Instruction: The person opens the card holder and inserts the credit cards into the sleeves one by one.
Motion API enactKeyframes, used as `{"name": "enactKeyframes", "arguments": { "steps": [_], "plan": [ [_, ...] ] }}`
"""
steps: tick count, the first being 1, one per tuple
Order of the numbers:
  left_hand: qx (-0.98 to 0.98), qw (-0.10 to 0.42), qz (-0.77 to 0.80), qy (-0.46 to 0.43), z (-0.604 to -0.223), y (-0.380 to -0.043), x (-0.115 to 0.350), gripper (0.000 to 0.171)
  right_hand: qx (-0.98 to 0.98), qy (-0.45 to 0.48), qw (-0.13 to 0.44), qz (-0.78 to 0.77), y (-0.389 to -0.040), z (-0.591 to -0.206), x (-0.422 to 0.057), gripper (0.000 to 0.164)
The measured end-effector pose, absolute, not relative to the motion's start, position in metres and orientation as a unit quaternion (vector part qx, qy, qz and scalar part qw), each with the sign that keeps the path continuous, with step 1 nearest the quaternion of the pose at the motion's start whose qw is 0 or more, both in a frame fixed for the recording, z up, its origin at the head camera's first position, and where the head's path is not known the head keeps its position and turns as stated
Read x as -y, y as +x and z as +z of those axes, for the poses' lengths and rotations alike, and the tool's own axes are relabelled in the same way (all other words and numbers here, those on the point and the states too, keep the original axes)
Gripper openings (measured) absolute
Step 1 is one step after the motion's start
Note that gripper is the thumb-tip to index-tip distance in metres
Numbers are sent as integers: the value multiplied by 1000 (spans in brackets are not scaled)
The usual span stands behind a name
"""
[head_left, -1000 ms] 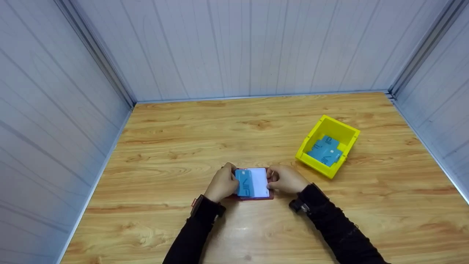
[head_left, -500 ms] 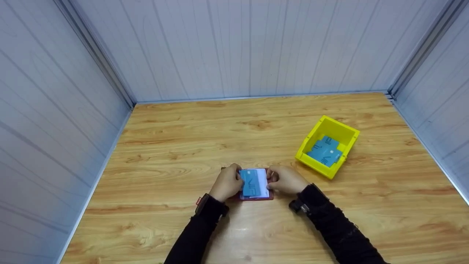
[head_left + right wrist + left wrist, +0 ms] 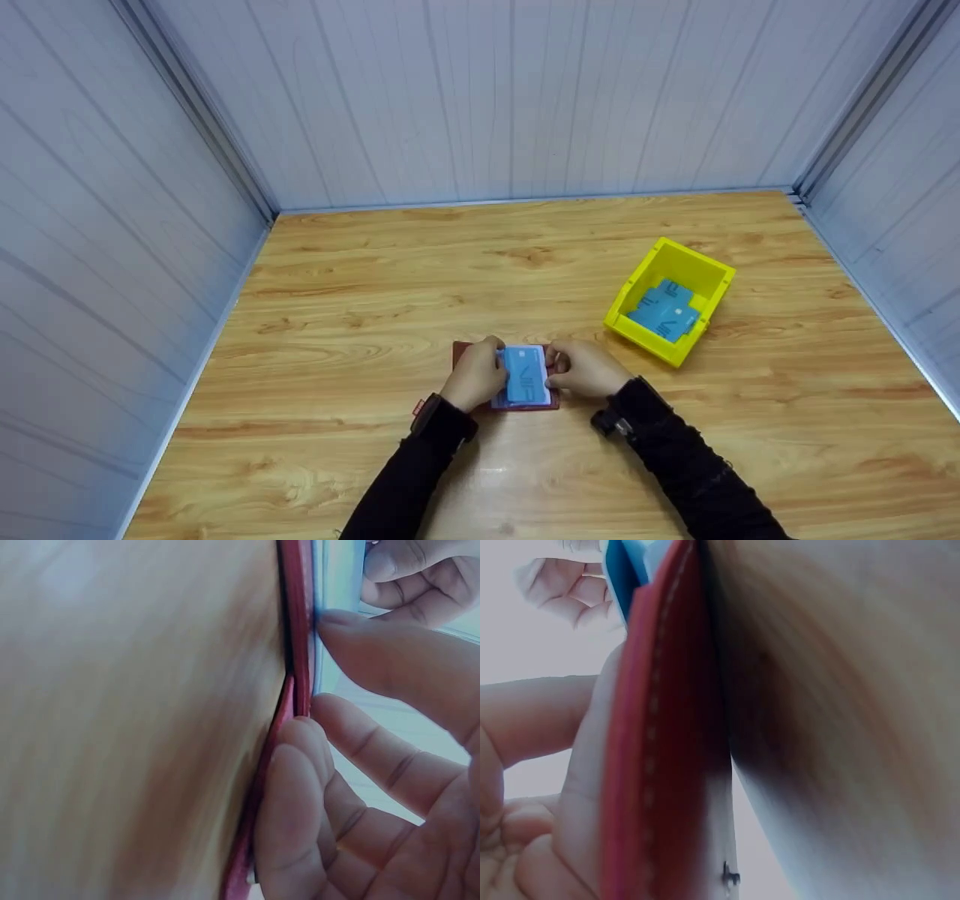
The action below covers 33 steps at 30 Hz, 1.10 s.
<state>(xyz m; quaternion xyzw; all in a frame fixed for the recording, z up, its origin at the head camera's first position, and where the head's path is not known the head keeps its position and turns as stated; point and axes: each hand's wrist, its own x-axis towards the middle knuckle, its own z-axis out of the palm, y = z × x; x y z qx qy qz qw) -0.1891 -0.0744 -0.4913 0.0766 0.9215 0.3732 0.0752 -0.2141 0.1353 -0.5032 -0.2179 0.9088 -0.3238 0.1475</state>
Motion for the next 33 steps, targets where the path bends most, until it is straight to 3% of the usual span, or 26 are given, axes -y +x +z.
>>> {"name": "enactKeyframes", "arguments": {
  "steps": [14, 29, 33],
  "plan": [
    [-920, 74, 374, 90, -490, -189, 72, 36, -907, -211, 153, -329, -214, -501, -135, 20],
    [-965, -64, 192, 170, -489, -155, 41, 33, -908, -206, 148, -334, -214, -501, -137, 15],
    [-970, -77, 166, 162, -494, -151, 34, 37, -906, -219, 139, -336, -215, -502, -137, 13]
  ]
}}
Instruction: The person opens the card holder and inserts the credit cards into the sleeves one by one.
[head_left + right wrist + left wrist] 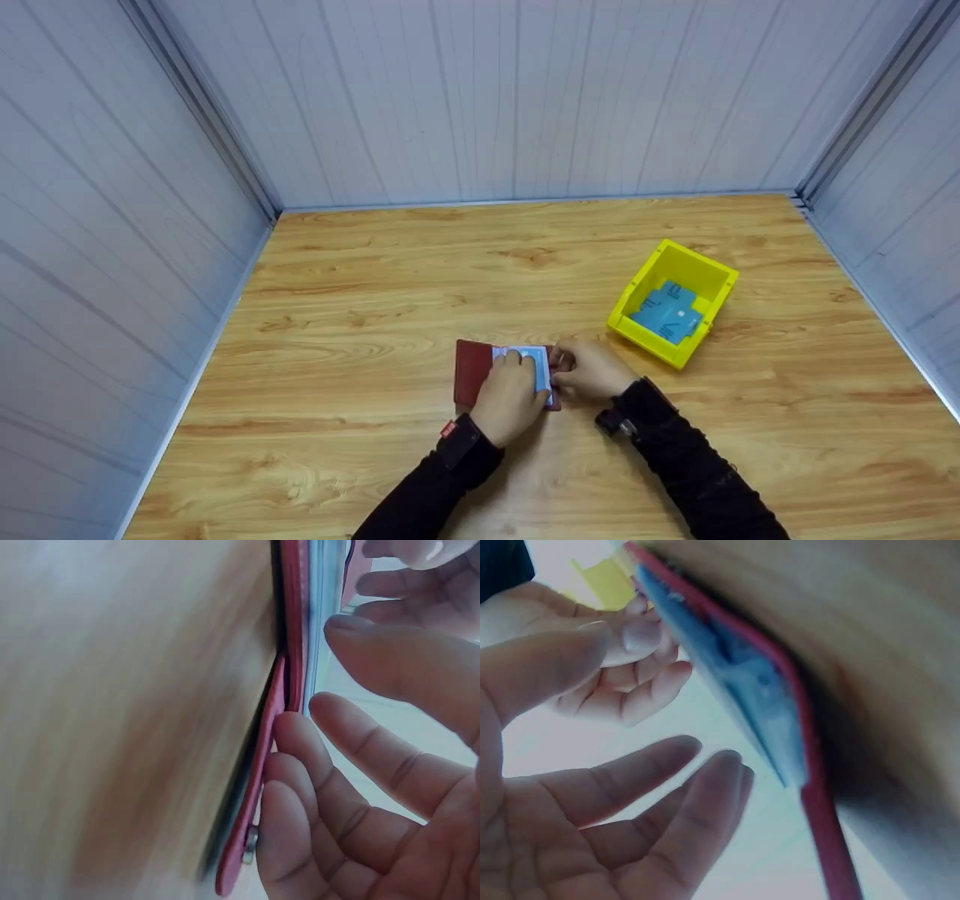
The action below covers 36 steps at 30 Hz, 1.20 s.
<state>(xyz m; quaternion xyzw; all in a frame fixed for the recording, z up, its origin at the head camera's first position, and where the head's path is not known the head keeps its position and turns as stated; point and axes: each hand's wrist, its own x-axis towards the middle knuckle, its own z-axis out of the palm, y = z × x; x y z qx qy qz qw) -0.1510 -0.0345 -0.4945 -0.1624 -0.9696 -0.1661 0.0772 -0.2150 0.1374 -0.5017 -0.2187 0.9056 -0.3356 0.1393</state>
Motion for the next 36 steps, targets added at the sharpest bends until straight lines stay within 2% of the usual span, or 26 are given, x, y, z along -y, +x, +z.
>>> {"name": "enactKeyframes", "arguments": {
  "steps": [8, 16, 22, 30, 36],
  "plan": [
    [978, 70, -128, -151, -499, -150, 29, 46, -911, -205, 144, -329, -215, -502, -138, 12],
    [971, 103, -71, -204, -502, -149, 36, 35, -912, -184, 153, -334, -214, -500, -138, 12],
    [966, 84, -55, -238, -500, -152, 46, 38, -914, -143, 154, -346, -215, -488, -143, 13],
    [968, 81, -62, -231, -501, -151, 51, 37, -933, -147, 43, -325, -229, -453, -165, 24],
    [968, 69, -62, -234, -502, -150, 50, 41, -945, -117, -3, -307, -243, -422, -194, 33]
  ]
}}
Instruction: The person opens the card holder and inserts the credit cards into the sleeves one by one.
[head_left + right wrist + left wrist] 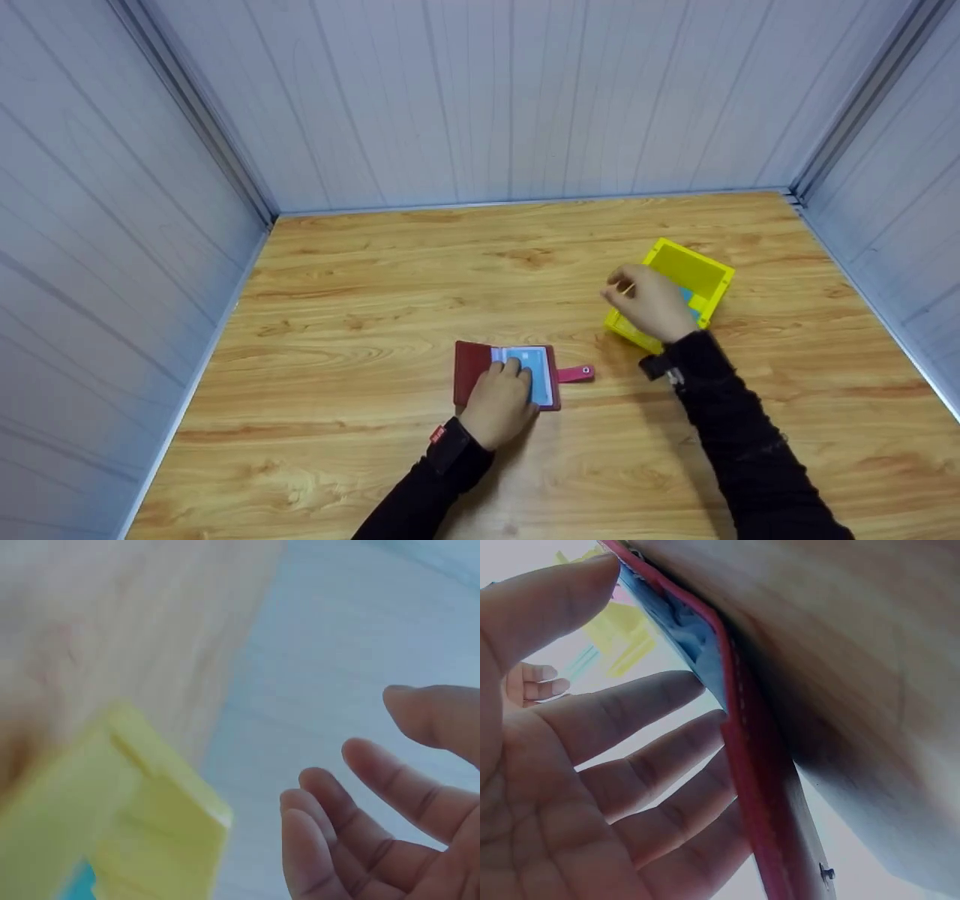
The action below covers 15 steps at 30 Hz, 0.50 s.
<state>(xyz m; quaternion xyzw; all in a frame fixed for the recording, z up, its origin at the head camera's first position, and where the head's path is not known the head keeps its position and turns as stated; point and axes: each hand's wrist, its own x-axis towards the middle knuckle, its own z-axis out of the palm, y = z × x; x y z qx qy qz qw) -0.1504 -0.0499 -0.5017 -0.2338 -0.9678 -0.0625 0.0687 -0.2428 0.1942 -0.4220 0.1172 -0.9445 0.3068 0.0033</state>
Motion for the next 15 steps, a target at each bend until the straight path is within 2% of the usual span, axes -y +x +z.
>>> {"name": "enactKeyframes", "arguments": {
  "steps": [5, 11, 12, 15],
  "plan": [
    [967, 72, -59, -237, -501, -150, 51, 42, 949, 96, -15, 301, -252, -412, -213, 35],
    [967, 66, -64, -239, -502, -150, 51, 42, 966, 79, -61, 239, -268, -420, -228, 35],
    [967, 64, -65, -238, -502, -150, 51, 41, 968, 79, -67, 228, -270, -423, -229, 34],
    [967, 63, -67, -238, -502, -151, 51, 41, 973, 73, -80, 203, -277, -431, -233, 14]
  ]
}}
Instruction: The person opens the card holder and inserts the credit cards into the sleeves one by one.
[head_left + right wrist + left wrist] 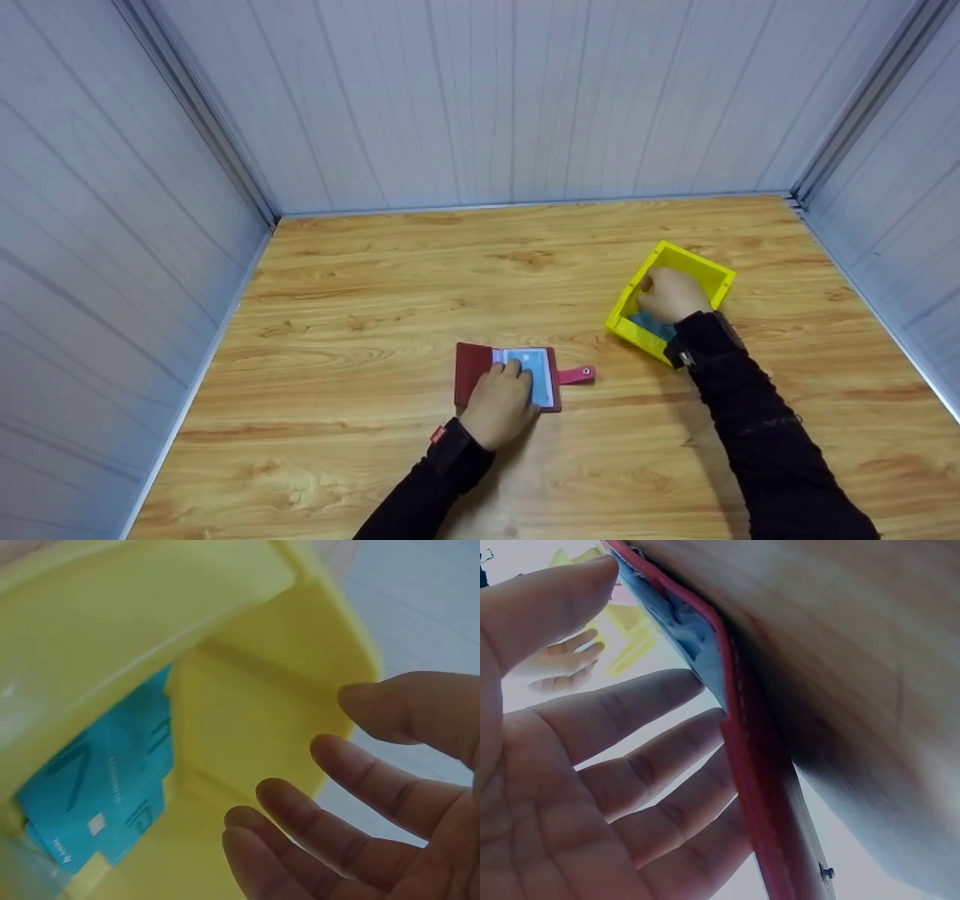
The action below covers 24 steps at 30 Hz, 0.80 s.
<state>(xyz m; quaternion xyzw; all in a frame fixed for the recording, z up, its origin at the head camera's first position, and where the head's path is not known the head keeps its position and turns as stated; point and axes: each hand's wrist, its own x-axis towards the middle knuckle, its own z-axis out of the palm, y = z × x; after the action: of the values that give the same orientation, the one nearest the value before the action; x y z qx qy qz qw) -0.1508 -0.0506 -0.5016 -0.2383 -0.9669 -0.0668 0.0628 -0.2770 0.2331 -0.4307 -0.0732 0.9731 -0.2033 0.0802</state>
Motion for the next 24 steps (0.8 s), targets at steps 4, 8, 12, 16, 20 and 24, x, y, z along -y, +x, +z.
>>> {"name": "enactKeyframes", "arguments": {
  "steps": [4, 8, 12, 16, 20, 24],
  "plan": [
    [967, 63, -66, -240, -502, -152, 51, 41, -978, -68, 92, -175, -281, -438, -237, 26],
    [966, 69, -65, -239, -503, -152, 52, 39, -979, -58, 123, -153, -281, -442, -238, 29],
    [966, 72, -65, -239, -503, -152, 52, 40, -976, -50, 160, -136, -282, -445, -240, 27],
    [966, 70, -65, -241, -504, -151, 52, 40, -973, -47, 192, -117, -285, -448, -243, 23],
    [966, 67, -68, -241, -503, -151, 52, 39, -972, -48, 208, -98, -285, -450, -242, 13],
    [966, 65, -73, -240, -503, -151, 51, 39, -973, -55, 211, -78, -286, -451, -242, 6]
  ]
}}
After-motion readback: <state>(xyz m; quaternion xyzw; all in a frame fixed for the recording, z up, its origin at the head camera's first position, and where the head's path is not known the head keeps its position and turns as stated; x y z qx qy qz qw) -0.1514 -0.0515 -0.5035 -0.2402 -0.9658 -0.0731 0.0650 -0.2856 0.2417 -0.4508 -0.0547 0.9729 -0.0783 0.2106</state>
